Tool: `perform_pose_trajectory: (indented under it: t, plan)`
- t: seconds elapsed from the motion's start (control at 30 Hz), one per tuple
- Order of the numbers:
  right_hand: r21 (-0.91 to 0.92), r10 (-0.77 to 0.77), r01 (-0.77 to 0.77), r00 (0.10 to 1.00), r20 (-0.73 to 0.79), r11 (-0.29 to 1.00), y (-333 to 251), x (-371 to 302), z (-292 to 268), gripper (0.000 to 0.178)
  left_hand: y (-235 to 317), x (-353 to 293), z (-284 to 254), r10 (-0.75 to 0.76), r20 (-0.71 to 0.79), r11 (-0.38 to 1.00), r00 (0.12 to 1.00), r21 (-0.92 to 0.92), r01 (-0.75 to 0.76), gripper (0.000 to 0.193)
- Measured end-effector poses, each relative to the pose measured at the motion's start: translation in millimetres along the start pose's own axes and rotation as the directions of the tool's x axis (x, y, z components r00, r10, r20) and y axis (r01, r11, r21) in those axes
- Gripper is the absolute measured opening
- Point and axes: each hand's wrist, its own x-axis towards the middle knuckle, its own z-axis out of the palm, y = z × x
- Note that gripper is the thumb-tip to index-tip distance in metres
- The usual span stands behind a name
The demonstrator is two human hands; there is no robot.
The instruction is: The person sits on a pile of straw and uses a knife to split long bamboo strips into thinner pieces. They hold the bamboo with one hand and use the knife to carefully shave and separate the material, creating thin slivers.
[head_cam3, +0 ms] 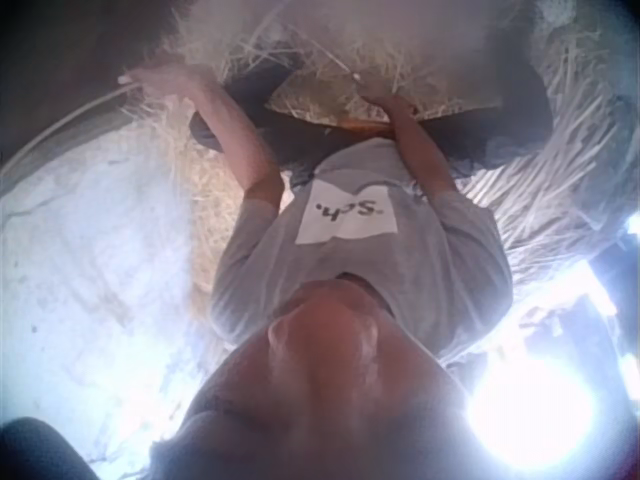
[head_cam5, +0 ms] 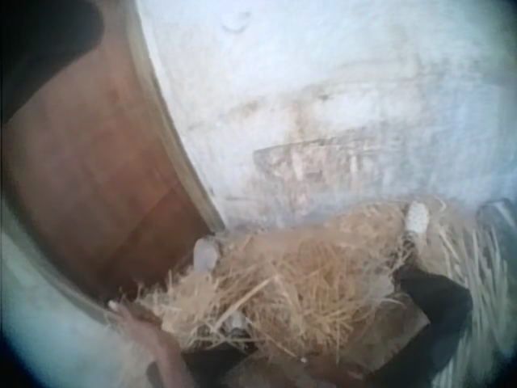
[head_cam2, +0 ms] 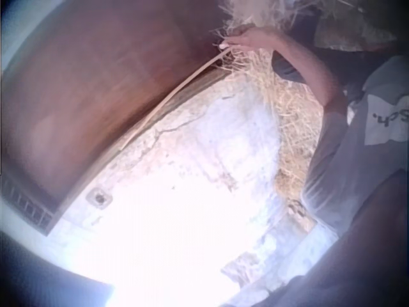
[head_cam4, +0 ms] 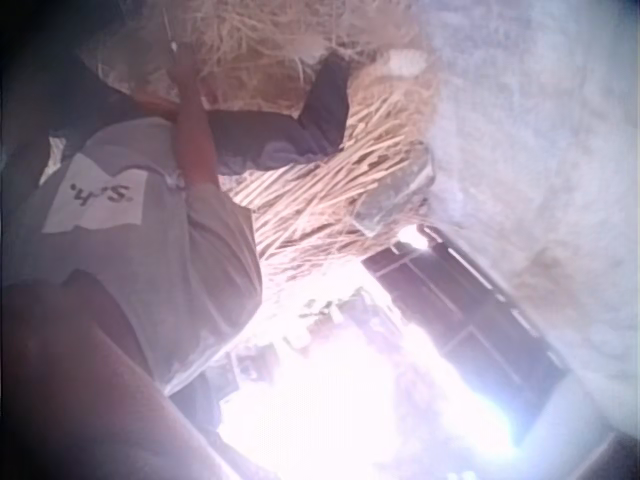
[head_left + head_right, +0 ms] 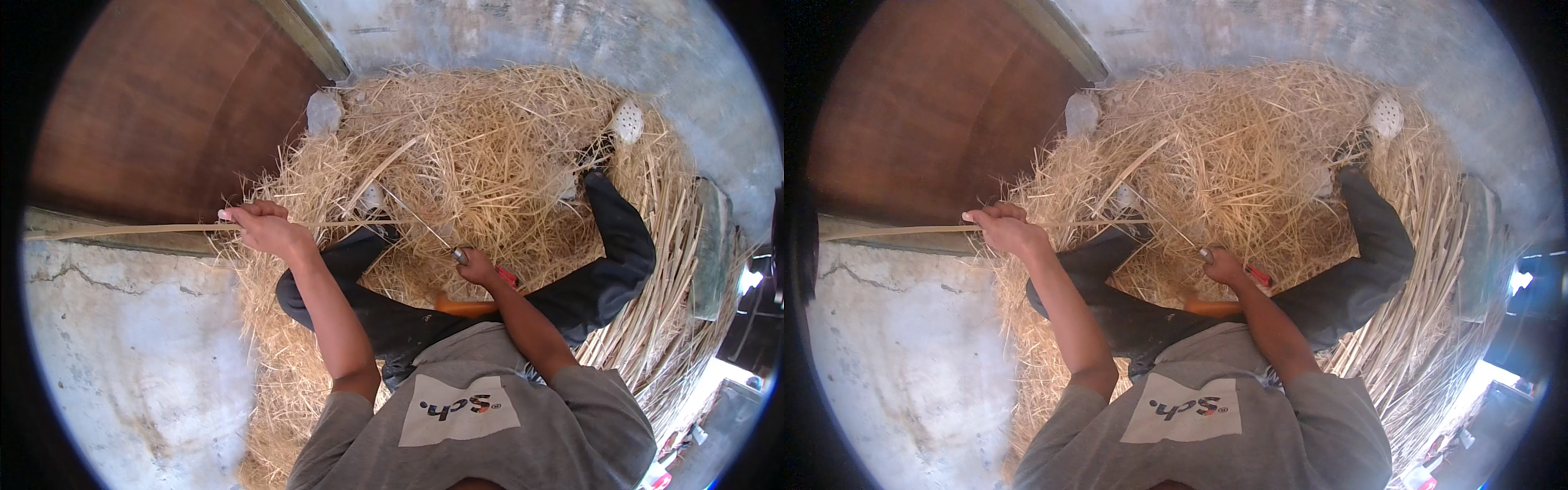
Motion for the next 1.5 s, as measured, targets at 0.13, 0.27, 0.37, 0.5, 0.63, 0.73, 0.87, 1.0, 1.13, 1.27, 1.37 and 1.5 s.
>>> perform_pose_trajectory:
  t: [0.13,0.27,0.37,0.5,0.63,0.73,0.87,1.0,1.13,1.27,1.37,1.5]
  plan:
    - [0.047,0.008,-0.015,0.99,0.144,0.999,-7,-9,2,0.034,-3,12,-5,0.002,-0.036,1.0,0.999,-0.026,-0.003,0.054]
    - [-0.289,0.4,-0.342,0.901,0.17,0.894,70,-23,25,0.037,-1,7,7,-0.064,-0.039,0.997,0.997,-0.041,0.063,0.051]
    - [-0.251,0.282,-0.223,0.93,0.234,0.942,64,-20,23,0.037,-8,19,-1,-0.007,-0.046,1.0,0.999,-0.022,0.006,0.059]
    - [-0.094,0.294,-0.279,0.929,0.224,0.956,28,-3,5,0.035,-6,22,-5,-0.027,-0.063,1.0,0.998,-0.011,0.027,0.058]
    - [0.009,0.153,-0.158,0.968,0.197,0.987,2,-4,0,0.03,-11,25,-8,-0.007,-0.063,1.0,0.998,-0.029,0.006,0.058]
    - [-0.291,0.281,-0.208,0.93,0.236,0.934,13,-23,4,0.035,-15,34,-12,-0.013,-0.069,0.999,0.998,-0.038,0.011,0.058]
    - [-0.245,0.382,-0.336,0.907,0.177,0.909,39,-28,10,0.034,-15,37,-1,-0.063,-0.094,0.998,0.994,-0.029,0.06,0.059]
    - [-0.137,0.37,-0.353,0.919,0.134,0.926,36,-12,9,0.03,-14,37,-8,-0.032,-0.032,0.999,0.999,0.029,0.033,0.054]
    - [-0.123,-0.141,0.155,0.984,0.11,0.98,1,3,19,0.026,-17,28,-4,-0.057,0.064,0.943,0.996,-0.323,0.075,0.058]
    - [0.229,-0.239,0.234,0.971,-0.003,0.945,-146,-16,27,0.021,-10,14,-5,-0.049,0.05,0.928,0.998,-0.367,0.064,0.06]
    - [0.429,-0.066,-0.047,0.967,0.245,0.902,-227,-22,-14,0.017,-4,5,-7,-0.056,0.016,0.911,0.998,-0.408,0.057,0.061]
    - [0.413,-0.181,0.139,0.981,0.063,0.9,-236,-16,-5,0.02,1,-3,-5,-0.053,-0.077,0.921,0.996,-0.389,0.019,0.063]
